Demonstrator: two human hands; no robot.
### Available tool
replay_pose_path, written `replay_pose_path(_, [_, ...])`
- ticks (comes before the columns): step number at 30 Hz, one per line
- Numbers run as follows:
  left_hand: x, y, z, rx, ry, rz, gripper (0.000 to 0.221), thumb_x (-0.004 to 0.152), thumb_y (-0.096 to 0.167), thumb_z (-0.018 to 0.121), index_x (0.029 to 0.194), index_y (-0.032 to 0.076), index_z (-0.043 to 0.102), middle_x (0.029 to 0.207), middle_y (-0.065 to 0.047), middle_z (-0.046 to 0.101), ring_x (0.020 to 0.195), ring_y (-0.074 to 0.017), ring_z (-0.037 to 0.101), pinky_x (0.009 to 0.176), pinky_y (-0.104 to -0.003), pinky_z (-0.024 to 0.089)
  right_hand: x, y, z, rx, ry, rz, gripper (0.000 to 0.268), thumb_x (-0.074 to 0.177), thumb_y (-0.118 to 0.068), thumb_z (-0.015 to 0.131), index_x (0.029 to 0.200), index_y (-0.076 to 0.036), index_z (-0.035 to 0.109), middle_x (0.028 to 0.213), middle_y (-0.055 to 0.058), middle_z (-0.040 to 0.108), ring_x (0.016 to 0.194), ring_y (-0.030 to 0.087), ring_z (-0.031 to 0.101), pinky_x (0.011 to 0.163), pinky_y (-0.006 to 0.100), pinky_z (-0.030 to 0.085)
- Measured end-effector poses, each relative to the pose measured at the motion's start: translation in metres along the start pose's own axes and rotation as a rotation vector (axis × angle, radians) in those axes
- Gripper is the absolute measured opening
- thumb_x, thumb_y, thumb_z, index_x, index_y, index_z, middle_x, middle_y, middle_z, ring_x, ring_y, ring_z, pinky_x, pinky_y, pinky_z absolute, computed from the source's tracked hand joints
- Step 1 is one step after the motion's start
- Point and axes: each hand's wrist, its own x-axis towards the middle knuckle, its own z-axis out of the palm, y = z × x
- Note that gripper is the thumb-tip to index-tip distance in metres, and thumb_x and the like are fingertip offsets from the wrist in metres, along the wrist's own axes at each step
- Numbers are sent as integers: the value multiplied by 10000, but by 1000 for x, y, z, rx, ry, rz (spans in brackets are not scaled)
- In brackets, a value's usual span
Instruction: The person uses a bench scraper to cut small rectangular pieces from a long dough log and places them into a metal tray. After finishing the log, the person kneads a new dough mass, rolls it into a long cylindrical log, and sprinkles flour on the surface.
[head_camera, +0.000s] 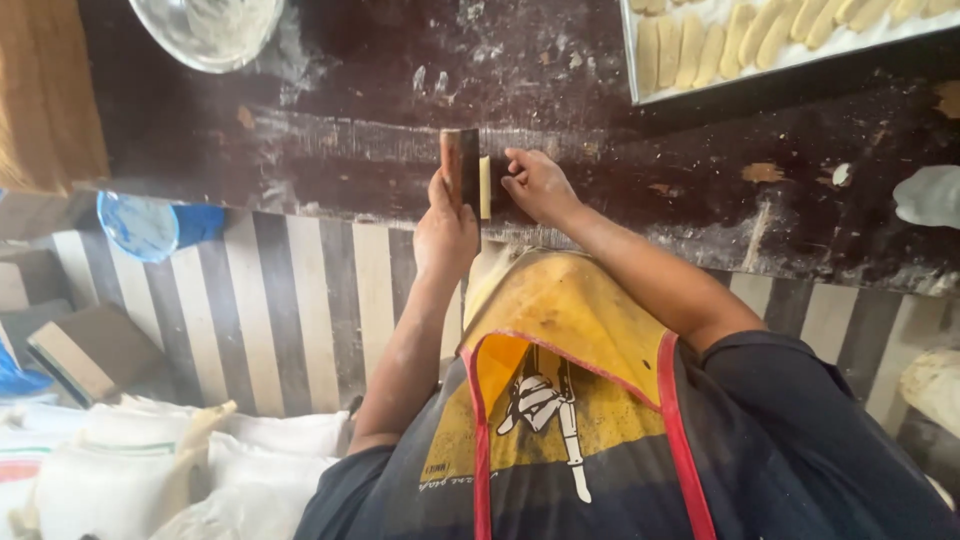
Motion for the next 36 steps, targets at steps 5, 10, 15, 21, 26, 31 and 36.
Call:
replay_pose_path(5, [-6,17,1,-53,4,14,764,939,148,559,1591,57,171,1012,-271,725,843,-453,712,747,-558,550,9,-12,10,-131,3,-51,449,922,-135,735,1340,-33,605,1051,126,633,811,206,698,788,341,579])
replay_pose_path(10, [-9,28,0,-19,-29,-10,799,935,137,550,1596,17,116,962,-275,718,805,-452,711,712,-558,552,19,-7,17,-243,19,-160,400,930,-130,738,1306,-41,635,973,122,639,833,273,660,808,397,558])
replay_pose_path(15, [9,33,8,33,-130,-107,784,964,189,549,1582,38,92,947,-280,709,794,-430,726,677,-542,575,22,-6,20,-256,58,-185,310,956,-122,718,1253,-52,664,952,132,640,896,310,633,807,425,536])
replay_pose_path(21, [71,51,10,1,-92,-203,698,978,143,484,1607,144,181,999,-232,742,847,-419,738,737,-521,593,16,-16,18,-259,21,-233,216,883,-115,706,1088,-58,673,989,129,689,996,322,614,883,449,533])
replay_pose_path(26, [43,25,26,-62,192,203,707,962,234,555,1558,70,211,1082,-282,691,849,-433,726,713,-516,580,19,-12,23,82,52,231,282,992,-243,673,1177,-38,616,1031,127,719,941,216,707,853,346,553])
replay_pose_path(31, [6,23,4,-90,121,66,663,1043,264,537,1578,58,203,1049,-251,723,877,-441,717,729,-544,558,20,13,23,459,16,329,283,1000,-214,608,1195,-10,600,1056,120,748,953,162,721,841,312,589])
replay_pose_path(36, [-9,14,1,-32,60,40,705,981,173,529,1580,30,185,1042,-262,715,846,-445,715,719,-546,557,19,-12,16,97,-66,289,317,983,-236,672,1223,-30,687,1095,121,781,974,172,738,883,310,572])
